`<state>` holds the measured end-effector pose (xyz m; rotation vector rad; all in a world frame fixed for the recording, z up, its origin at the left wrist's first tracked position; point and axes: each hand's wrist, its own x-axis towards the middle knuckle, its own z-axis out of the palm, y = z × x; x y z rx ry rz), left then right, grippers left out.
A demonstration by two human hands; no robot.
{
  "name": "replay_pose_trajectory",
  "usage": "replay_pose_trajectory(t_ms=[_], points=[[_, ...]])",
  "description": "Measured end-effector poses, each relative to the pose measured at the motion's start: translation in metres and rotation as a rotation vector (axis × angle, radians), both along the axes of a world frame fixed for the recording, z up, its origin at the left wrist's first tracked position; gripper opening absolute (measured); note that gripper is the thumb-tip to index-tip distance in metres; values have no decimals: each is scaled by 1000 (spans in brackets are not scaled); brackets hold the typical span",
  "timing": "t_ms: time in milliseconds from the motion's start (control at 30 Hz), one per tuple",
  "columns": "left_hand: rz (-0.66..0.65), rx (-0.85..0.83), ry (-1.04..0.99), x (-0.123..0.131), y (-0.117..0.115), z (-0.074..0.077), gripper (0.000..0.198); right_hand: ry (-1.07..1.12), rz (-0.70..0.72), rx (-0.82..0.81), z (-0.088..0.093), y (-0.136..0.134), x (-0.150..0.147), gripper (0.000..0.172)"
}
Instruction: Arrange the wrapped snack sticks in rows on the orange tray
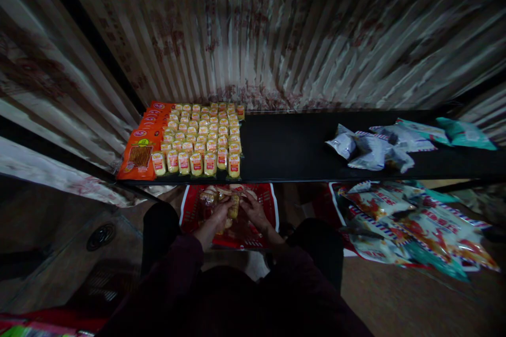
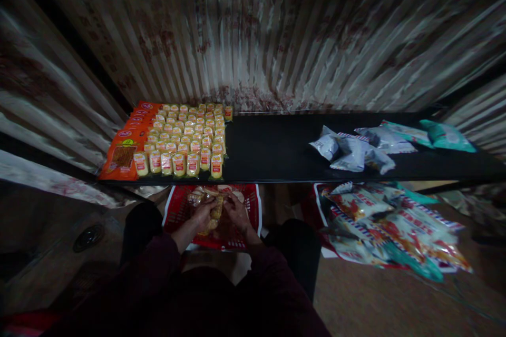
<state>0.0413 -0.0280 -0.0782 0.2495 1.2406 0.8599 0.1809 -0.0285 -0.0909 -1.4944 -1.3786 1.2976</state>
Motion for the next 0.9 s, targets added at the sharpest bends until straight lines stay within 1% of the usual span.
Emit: replay_pose_trajectory(t_ms=[133,233,300,400,467,500,633,733,800,900], points=[[-94,-20,-71,3,-2,12,29,201,84,-43,10,-4,8,60],[-134,-25,-92,1,-2,18,27,276,109,-58,16,-3,11,55],[-132,-43,-112,0,0,21,27,318,114,-89,19,-3,12,51],[-121,-47,-121,-1,2,26,29,400,123,-216,20,-5,10,56],[-119,-45,-117,-1,2,29,30,435,103,-270,20,-7,10,59],[-117,-42,-120,-1,2,30,31,437,84,-270,19,-8,10,58],[-81,-39,-183,-4,2,33,31,336,-13,-195,15,-10,13,52],[-56,-67,-214,-9,1,34,36,263,-76,-194,10,-9,14,52],[-53,-58,-212,-11,0,34,39,254,-109,-195,8,-8,13,52],[-56,-17,-217,-14,-1,33,33,292,-163,-195,6,-9,9,50]])
